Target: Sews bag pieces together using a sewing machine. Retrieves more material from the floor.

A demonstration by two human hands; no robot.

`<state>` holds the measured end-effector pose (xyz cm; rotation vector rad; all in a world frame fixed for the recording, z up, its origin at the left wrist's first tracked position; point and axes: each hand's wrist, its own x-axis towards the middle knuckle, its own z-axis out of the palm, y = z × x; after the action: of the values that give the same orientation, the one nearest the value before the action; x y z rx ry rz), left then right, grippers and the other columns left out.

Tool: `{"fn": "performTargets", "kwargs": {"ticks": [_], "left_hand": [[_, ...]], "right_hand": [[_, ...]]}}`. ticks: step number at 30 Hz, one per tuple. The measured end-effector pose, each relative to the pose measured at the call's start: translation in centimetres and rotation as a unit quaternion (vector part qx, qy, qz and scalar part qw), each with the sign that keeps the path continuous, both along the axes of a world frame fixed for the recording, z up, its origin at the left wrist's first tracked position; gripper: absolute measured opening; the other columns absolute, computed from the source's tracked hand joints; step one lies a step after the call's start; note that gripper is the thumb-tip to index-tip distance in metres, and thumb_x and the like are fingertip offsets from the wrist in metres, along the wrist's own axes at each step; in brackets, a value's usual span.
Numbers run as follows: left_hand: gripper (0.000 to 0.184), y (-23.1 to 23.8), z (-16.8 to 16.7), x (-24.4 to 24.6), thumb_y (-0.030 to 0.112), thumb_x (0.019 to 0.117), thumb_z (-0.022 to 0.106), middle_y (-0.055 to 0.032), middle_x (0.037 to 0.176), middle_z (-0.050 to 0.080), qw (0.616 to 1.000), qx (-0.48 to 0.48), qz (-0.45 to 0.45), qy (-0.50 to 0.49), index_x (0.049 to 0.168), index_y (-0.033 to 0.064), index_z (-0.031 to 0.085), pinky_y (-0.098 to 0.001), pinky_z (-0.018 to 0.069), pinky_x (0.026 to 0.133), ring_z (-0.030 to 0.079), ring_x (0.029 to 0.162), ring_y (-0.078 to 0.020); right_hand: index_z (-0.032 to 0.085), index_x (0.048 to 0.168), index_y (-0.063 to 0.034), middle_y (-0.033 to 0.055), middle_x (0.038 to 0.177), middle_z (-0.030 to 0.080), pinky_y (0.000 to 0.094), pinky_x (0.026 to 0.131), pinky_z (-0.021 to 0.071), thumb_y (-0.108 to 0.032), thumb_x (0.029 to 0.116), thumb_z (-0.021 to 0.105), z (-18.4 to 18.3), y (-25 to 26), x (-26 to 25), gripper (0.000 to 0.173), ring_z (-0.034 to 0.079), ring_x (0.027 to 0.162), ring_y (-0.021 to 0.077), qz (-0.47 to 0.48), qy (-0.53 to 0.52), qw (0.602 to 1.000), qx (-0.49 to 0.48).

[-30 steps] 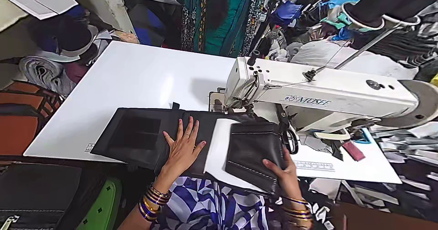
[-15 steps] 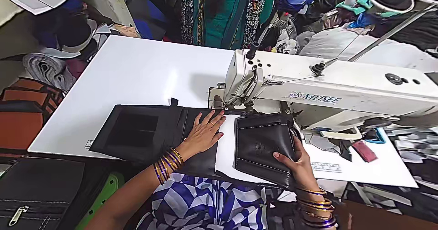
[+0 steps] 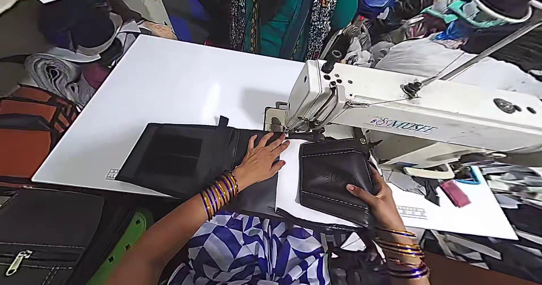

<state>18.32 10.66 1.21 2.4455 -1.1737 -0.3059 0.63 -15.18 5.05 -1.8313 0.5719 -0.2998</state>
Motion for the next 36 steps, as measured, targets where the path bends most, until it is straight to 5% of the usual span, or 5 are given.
{"fn": "performTargets", "kwargs": {"ticks": [6,10,17,30,36], "left_hand": [[0.057,-1.2,1.0,0.2,0.043,0.1092,0.04,0.0016,0.172,0.02,0.998,0.05,0.026,0.031,0.163,0.0263,0.03,-0.0746,-0.0001,0.116,0.004,0.16,-0.0309],[0.073,-2.6,2.4,-3.2,0.053,0.1066,0.041,-0.0177,0.171,0.013,0.994,0.049,0.042,0.084,0.163,0.0091,0.025,-0.0769,-0.0065,0.116,0.0,0.159,-0.0397],[0.093,-4.0,-0.2,-7.3,0.07,0.0978,0.039,-0.0113,0.171,0.02,0.996,-0.005,0.082,0.033,0.162,0.0044,0.026,-0.0733,0.0027,0.118,0.006,0.158,-0.0436],[0.093,-2.5,-0.4,-10.1,0.073,0.0966,0.037,-0.0075,0.17,0.025,0.997,-0.01,0.08,-0.007,0.162,0.0063,0.029,-0.067,0.0117,0.121,0.017,0.157,-0.0384],[0.082,-2.1,1.3,-8.8,0.058,0.0969,0.056,-0.013,0.165,0.036,0.995,-0.042,0.062,0.072,0.156,0.0038,0.04,-0.065,0.0191,0.121,0.024,0.155,-0.0397]], "right_hand": [[0.031,0.153,0.0032,0.0111,0.134,0.059,0.013,0.088,0.0531,-0.005,0.0717,0.074,0.7,-0.5,1.6,0.092,0.064,0.108,-0.0025,0.011,0.011,1.0,-0.009],[0.03,0.154,0.0053,0.0188,0.143,0.054,0.0187,0.1,0.0484,-0.021,0.0714,0.08,0.2,-1.1,2.0,0.1,0.059,0.121,0.005,0.034,0.037,0.996,-0.079],[0.067,0.113,0.0144,0.0421,0.112,0.063,0.0735,0.088,0.0431,-0.022,0.1015,0.06,2.7,-7.7,-0.7,0.039,0.062,0.105,0.0605,-0.1,0.103,0.859,-0.491],[0.069,0.102,0.0148,0.0406,0.112,0.064,0.0699,0.09,0.0453,-0.012,0.1026,0.053,-0.2,-8.7,-0.1,0.031,0.061,0.111,0.0591,-0.135,0.102,0.818,-0.55],[0.076,0.1,0.0047,0.0214,0.105,0.074,0.0503,0.089,0.0566,-0.012,0.0951,0.053,2.5,3.4,-2.8,0.028,0.072,0.1,0.0341,0.152,-0.128,0.877,-0.438]]}}
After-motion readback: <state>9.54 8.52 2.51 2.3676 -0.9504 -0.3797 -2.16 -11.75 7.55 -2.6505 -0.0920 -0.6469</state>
